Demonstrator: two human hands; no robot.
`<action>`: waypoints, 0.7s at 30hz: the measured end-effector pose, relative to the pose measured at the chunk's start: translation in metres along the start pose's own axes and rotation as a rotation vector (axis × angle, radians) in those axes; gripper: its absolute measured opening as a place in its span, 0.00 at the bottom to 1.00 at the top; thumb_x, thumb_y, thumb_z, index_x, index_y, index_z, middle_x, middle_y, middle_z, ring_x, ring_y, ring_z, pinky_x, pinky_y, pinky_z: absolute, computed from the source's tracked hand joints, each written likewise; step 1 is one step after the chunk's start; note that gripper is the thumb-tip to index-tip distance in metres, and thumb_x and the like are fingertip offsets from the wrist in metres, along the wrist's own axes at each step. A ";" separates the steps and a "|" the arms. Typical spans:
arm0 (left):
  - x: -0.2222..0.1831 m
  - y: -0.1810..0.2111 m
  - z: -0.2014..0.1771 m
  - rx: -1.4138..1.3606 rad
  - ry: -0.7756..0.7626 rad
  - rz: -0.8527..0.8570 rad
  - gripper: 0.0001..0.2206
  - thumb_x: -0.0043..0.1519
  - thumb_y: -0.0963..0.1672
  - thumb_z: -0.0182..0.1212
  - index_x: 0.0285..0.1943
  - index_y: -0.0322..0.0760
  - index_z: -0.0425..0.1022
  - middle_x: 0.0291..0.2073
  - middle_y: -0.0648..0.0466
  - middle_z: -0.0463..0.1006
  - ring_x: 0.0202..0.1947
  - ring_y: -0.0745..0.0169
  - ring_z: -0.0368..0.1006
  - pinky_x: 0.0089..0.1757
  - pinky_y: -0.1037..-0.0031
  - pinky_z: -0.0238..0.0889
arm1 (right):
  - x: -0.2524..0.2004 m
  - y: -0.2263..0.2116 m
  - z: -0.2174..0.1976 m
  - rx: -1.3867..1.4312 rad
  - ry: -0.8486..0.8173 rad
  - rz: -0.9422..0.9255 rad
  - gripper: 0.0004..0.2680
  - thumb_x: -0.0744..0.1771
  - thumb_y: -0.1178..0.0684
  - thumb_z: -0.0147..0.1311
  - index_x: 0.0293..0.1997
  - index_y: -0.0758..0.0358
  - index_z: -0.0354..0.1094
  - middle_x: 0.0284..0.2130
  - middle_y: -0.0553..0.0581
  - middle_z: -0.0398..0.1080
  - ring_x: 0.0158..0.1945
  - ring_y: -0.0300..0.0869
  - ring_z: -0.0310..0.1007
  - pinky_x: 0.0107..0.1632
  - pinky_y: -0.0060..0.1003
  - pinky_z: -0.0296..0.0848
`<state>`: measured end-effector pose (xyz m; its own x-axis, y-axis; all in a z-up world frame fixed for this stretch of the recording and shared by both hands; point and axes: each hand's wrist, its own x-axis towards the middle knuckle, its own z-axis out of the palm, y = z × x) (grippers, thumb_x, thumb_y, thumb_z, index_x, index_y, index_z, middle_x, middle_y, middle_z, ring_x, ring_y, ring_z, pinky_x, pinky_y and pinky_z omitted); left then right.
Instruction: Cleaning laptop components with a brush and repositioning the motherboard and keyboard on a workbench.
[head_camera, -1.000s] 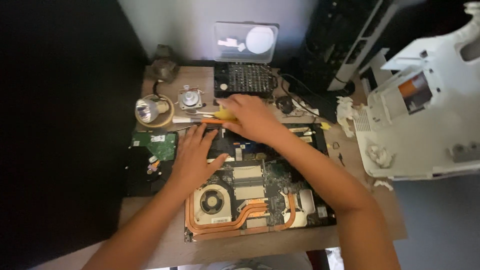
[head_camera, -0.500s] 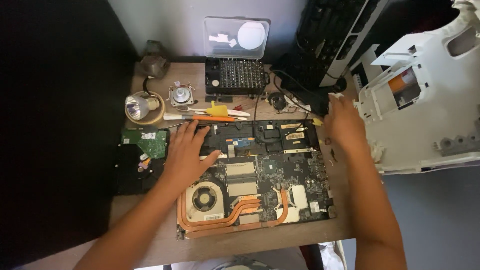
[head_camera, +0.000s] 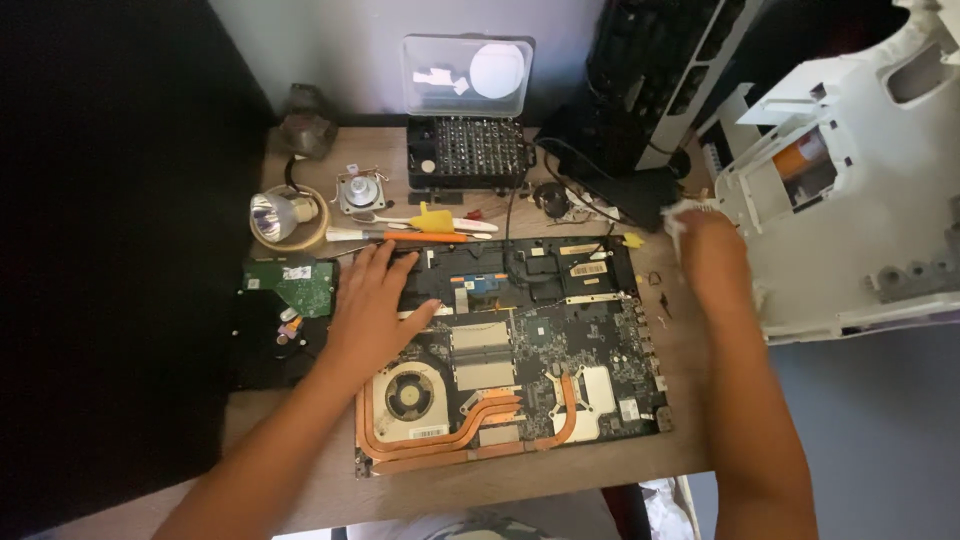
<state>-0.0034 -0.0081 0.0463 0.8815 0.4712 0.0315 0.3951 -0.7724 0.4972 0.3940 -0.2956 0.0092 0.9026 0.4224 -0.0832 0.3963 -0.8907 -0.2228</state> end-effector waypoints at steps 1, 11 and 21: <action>0.003 -0.003 0.003 0.001 0.004 -0.004 0.31 0.64 0.55 0.60 0.72 0.37 0.65 0.71 0.35 0.61 0.74 0.32 0.49 0.63 0.31 0.44 | -0.034 -0.024 -0.029 0.001 0.000 -0.006 0.20 0.65 0.65 0.55 0.65 0.60 0.72 0.45 0.77 0.75 0.50 0.73 0.76 0.52 0.64 0.73; 0.006 -0.014 0.018 0.048 -0.003 -0.002 0.33 0.62 0.57 0.56 0.73 0.40 0.62 0.74 0.40 0.54 0.74 0.34 0.44 0.66 0.41 0.35 | -0.109 -0.024 -0.087 -0.046 0.042 -0.108 0.18 0.67 0.58 0.43 0.65 0.61 0.71 0.61 0.70 0.69 0.60 0.65 0.68 0.58 0.58 0.66; 0.005 -0.009 0.013 0.026 -0.029 -0.029 0.33 0.63 0.57 0.56 0.74 0.41 0.61 0.75 0.40 0.53 0.75 0.36 0.42 0.67 0.42 0.34 | -0.007 -0.080 -0.091 0.490 0.514 -0.551 0.22 0.74 0.50 0.58 0.75 0.68 0.52 0.69 0.74 0.54 0.71 0.65 0.54 0.66 0.61 0.59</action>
<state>0.0011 -0.0042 0.0309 0.8764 0.4815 -0.0085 0.4274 -0.7696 0.4744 0.3713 -0.2424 0.1159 0.6162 0.5365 0.5766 0.7853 -0.3627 -0.5017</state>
